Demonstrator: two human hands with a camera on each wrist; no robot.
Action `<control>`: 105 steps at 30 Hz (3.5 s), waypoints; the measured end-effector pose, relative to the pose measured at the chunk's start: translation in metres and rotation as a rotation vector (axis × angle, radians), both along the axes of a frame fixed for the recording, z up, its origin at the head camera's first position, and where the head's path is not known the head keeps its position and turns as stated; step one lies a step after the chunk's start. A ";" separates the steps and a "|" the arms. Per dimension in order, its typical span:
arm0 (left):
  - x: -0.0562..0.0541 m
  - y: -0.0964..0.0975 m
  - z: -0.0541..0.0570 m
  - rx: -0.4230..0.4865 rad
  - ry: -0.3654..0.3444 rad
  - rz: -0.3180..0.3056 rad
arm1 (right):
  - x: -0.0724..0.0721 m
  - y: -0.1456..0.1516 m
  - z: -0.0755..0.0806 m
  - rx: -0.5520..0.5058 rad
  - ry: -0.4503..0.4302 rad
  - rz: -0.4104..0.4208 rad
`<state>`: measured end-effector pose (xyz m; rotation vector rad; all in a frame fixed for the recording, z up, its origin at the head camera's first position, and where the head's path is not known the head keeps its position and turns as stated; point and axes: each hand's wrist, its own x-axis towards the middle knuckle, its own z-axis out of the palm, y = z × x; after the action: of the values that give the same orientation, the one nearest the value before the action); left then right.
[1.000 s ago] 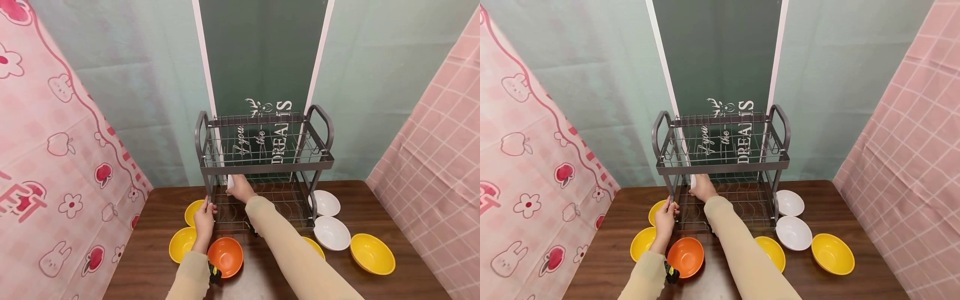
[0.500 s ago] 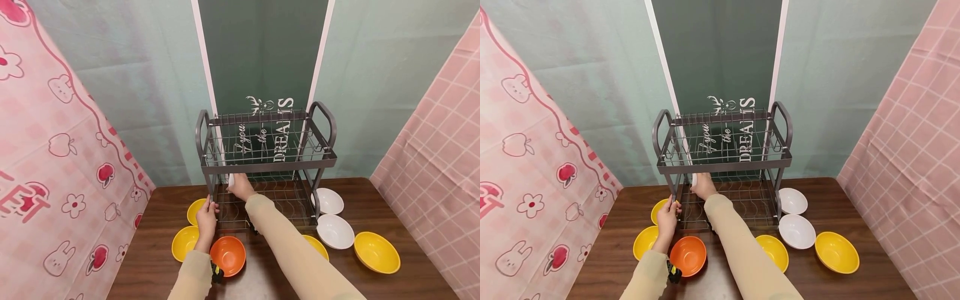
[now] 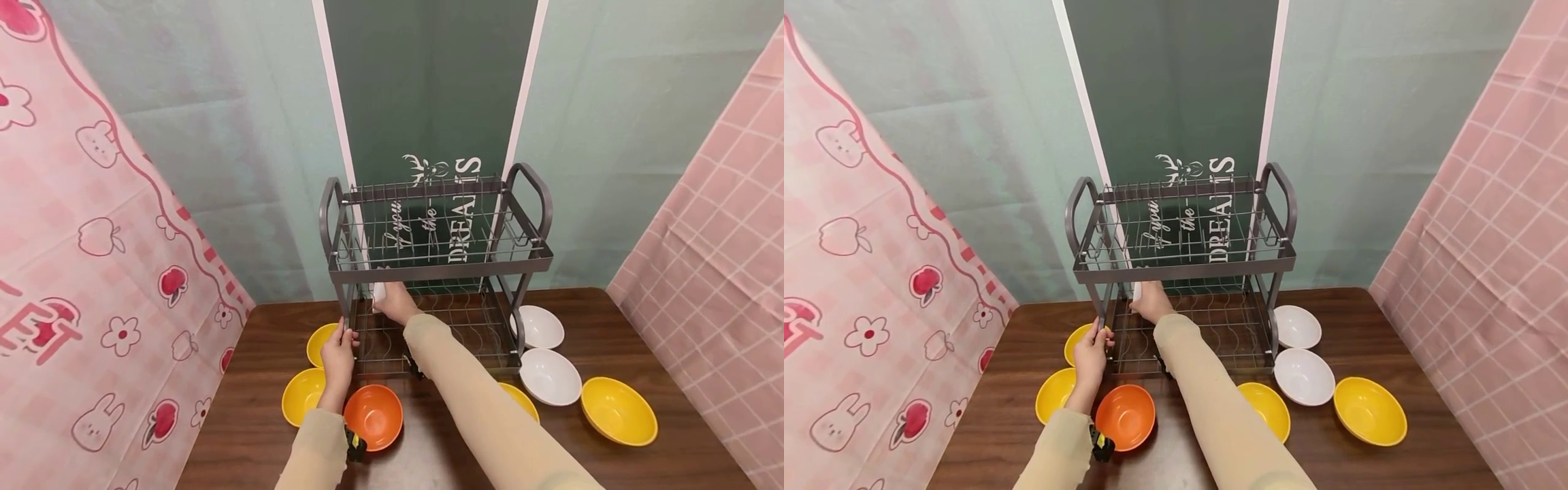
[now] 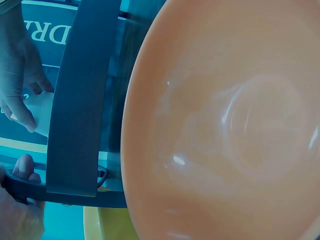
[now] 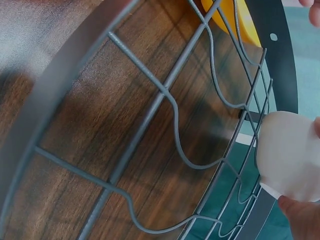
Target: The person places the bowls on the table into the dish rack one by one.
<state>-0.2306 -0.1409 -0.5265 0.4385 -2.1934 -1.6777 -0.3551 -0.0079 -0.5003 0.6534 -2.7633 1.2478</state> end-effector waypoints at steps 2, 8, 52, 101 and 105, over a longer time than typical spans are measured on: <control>0.000 0.000 0.000 -0.003 0.001 -0.002 | 0.000 0.001 -0.001 -0.003 0.007 0.003; 0.000 0.002 0.001 0.012 0.003 -0.011 | -0.002 0.001 -0.002 -0.015 -0.014 -0.010; 0.002 -0.001 0.002 -0.021 -0.003 -0.017 | 0.007 0.017 -0.003 0.162 -0.002 -0.080; 0.006 -0.004 0.005 -0.002 -0.071 -0.058 | 0.118 0.087 -0.002 0.243 -0.010 0.032; 0.007 -0.004 0.005 -0.001 -0.072 -0.054 | 0.131 0.092 -0.002 0.226 -0.007 0.037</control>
<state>-0.2240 -0.1446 -0.5214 0.4490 -2.2767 -1.7138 -0.2242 0.0839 -0.5022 0.7188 -2.9370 0.9525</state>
